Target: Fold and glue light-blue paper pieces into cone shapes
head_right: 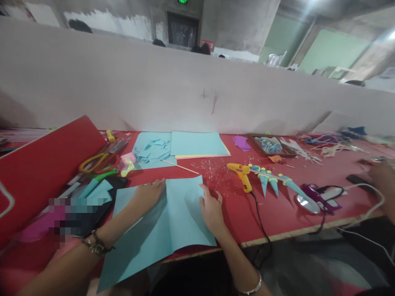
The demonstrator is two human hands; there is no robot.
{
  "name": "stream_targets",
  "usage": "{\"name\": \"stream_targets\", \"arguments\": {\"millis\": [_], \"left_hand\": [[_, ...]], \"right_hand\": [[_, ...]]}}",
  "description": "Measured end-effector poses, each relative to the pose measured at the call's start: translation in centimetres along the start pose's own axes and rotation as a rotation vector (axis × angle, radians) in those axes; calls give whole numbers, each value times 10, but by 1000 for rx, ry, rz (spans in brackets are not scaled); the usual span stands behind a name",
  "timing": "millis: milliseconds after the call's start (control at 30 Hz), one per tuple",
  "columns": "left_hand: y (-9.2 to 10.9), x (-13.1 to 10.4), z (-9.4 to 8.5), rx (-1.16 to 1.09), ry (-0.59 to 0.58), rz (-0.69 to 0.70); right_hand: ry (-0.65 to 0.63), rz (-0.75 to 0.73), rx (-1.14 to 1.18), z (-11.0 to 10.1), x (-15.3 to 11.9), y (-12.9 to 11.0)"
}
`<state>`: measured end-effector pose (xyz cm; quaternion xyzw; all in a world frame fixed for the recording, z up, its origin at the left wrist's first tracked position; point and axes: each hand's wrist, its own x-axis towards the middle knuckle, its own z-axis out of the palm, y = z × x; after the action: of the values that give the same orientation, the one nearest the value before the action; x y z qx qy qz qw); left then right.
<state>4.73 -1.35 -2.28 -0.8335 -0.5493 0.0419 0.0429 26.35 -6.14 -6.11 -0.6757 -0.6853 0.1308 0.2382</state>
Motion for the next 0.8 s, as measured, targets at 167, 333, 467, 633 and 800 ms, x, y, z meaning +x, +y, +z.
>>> {"name": "stream_targets", "arguments": {"millis": [167, 333, 467, 633, 800], "left_hand": [[2, -3, -1, -16, 10, -24], [-1, -4, 2, -34, 6, -35], [-5, -15, 2, -67, 3, -30], [8, -40, 0, -108, -30, 20], [27, -51, 7, -139, -39, -43]], "right_hand": [[22, 9, 21, 0, -7, 4], [68, 50, 83, -4, -11, 4], [75, 109, 165, -10, -12, 4], [11, 134, 271, -13, -19, 9], [25, 142, 211, -12, -26, 6]]}}
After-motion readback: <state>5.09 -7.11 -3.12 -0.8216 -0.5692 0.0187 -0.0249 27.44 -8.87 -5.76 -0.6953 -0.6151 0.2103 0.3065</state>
